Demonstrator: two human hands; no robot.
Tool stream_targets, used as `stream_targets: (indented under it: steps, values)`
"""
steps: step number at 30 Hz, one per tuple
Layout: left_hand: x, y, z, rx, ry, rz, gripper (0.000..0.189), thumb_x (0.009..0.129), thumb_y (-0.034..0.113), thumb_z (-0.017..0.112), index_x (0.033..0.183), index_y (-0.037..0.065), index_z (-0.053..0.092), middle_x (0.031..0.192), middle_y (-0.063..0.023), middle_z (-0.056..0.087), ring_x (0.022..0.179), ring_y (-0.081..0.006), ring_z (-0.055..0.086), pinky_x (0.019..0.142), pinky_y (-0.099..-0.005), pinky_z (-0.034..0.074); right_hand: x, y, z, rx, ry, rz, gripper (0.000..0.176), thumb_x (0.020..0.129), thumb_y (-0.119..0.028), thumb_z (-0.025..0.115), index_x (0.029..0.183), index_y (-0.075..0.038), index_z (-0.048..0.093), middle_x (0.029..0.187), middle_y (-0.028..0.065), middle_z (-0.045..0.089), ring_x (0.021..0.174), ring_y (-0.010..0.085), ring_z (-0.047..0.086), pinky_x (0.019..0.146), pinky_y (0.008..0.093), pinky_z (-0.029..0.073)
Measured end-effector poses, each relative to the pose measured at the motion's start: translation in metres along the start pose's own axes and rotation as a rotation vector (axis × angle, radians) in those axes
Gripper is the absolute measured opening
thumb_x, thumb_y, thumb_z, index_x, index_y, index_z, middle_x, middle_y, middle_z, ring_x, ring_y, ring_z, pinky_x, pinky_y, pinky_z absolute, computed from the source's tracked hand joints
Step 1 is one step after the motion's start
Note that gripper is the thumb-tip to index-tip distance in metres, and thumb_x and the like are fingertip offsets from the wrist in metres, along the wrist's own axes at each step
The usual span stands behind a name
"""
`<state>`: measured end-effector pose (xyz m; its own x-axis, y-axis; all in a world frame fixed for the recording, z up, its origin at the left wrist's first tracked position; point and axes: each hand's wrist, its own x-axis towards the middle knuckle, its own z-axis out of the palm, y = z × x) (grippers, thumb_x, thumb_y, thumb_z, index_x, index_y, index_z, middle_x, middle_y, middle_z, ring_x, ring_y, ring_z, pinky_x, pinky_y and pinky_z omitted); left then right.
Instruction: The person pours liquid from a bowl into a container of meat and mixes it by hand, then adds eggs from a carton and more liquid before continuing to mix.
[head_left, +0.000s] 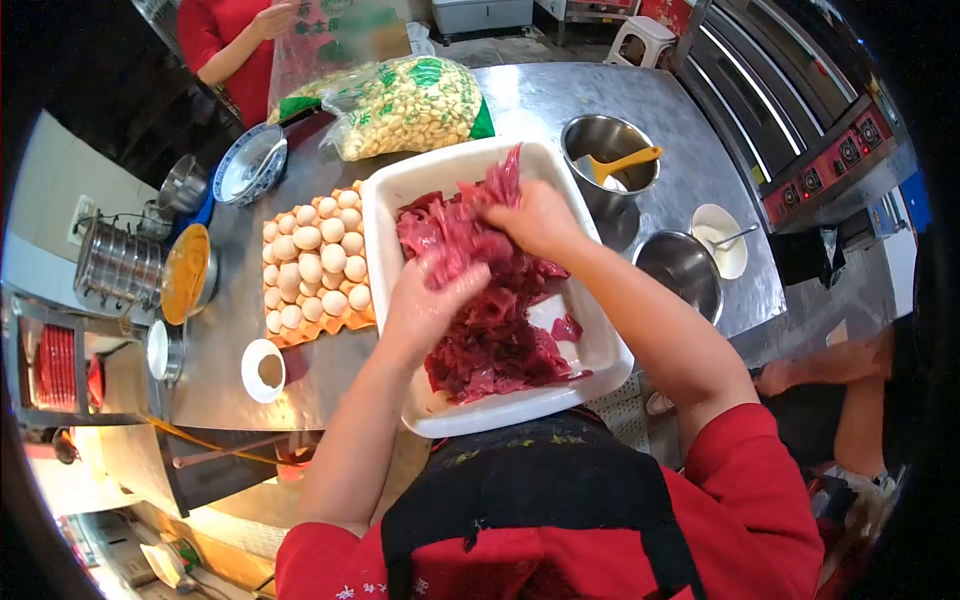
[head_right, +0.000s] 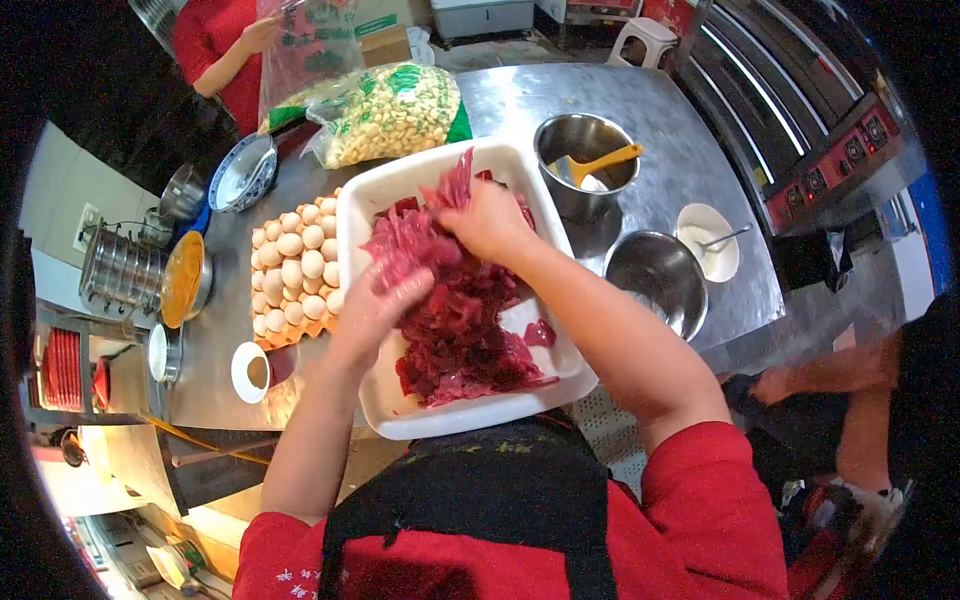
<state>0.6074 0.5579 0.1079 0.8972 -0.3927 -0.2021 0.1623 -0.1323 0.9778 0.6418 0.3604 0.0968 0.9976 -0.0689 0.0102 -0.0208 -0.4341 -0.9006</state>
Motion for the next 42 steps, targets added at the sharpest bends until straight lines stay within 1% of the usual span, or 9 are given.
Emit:
stream_targets:
  steps: [2,6,14,19,22,26,30,37,42]
  values:
    - [-0.024,-0.037,0.001,0.923,0.251,0.28,0.057,0.081,0.028,0.076,0.126,0.002,0.053,0.13,-0.0141,0.053,0.114,-0.0233,0.054,0.098,-0.0362,0.044,-0.02,0.028,-0.003,-0.29,-0.141,0.005,0.072,0.071,-0.021,0.074,0.132,0.0,0.041,0.109,0.0263,0.063,0.102,0.0442,0.061,0.092,0.0458,0.047]
    - [-0.055,-0.067,-0.007,-0.122,-0.011,-0.274,0.09,0.081,0.042,0.073,0.15,0.02,0.02,0.152,-0.0159,0.026,0.14,-0.035,0.026,0.11,-0.0542,0.025,-0.084,0.077,-0.014,-0.278,-0.402,0.44,0.073,0.072,-0.013,0.076,0.134,-0.002,0.04,0.115,0.0197,0.062,0.099,0.0303,0.065,0.086,0.0401,0.053]
    - [-0.016,-0.101,0.01,-0.638,0.198,-0.854,0.066,0.091,0.042,0.06,0.144,0.013,0.032,0.134,-0.0091,0.051,0.116,-0.0307,0.056,0.098,-0.0456,0.047,-0.1,0.048,0.098,0.906,-0.445,0.817,0.062,0.072,0.0,0.074,0.129,-0.004,0.049,0.11,0.0153,0.063,0.091,0.03,0.066,0.077,0.0449,0.059]
    - [0.002,-0.052,-0.012,-0.695,0.043,-0.351,0.037,0.09,0.03,0.065,0.121,0.013,0.057,0.11,-0.0073,0.065,0.095,-0.0213,0.066,0.083,-0.04,0.058,-0.053,-0.012,0.041,0.621,-0.484,0.68,0.042,0.08,-0.017,0.072,0.117,-0.008,0.053,0.092,0.0075,0.065,0.071,0.0201,0.063,0.065,0.0365,0.053]
    - [0.008,-0.031,-0.023,-0.497,0.039,-0.346,0.045,0.09,0.03,0.066,0.129,0.011,0.054,0.11,-0.0061,0.065,0.095,-0.0173,0.066,0.08,-0.0354,0.056,-0.026,-0.01,0.025,0.052,-0.203,0.31,0.045,0.082,-0.025,0.071,0.114,-0.001,0.049,0.101,0.0129,0.064,0.096,0.0274,0.063,0.074,0.046,0.053]
    - [-0.006,-0.036,-0.034,0.452,0.177,-0.035,0.046,0.09,0.024,0.066,0.129,0.003,0.055,0.104,-0.0068,0.066,0.087,-0.012,0.063,0.073,-0.0293,0.052,-0.046,0.027,0.045,-0.729,-0.191,-0.577,0.013,0.076,-0.013,0.062,0.073,-0.001,0.063,0.079,0.0155,0.061,0.077,0.0395,0.058,0.077,0.0471,0.05]
    - [-0.011,-0.071,-0.037,0.429,0.331,0.215,0.032,0.087,0.008,0.067,0.119,0.0,0.062,0.097,-0.0092,0.066,0.079,-0.0129,0.064,0.07,-0.0254,0.052,-0.074,0.028,0.134,-0.211,-0.987,-0.283,0.015,0.069,-0.008,0.062,0.078,0.002,0.067,0.079,0.025,0.066,0.075,0.0386,0.066,0.069,0.0462,0.051]
    - [-0.01,-0.085,-0.037,0.607,0.488,0.399,0.031,0.084,0.004,0.067,0.114,-0.001,0.062,0.09,-0.011,0.065,0.073,-0.0152,0.063,0.064,-0.0266,0.053,-0.105,0.094,0.083,-0.292,-1.176,-0.378,0.016,0.086,-0.018,0.053,0.09,-0.005,0.06,0.104,0.015,0.06,0.099,0.0336,0.057,0.082,0.0457,0.047]
    - [-0.01,-0.084,-0.034,0.611,0.467,0.42,0.03,0.082,0.006,0.066,0.112,0.0,0.061,0.086,-0.0135,0.063,0.067,-0.0228,0.062,0.062,-0.0331,0.053,-0.091,0.104,-0.011,-1.258,-0.944,-0.782,0.015,0.077,-0.016,0.062,0.089,-0.008,0.067,0.103,0.0124,0.063,0.101,0.0265,0.058,0.084,0.05,0.046]
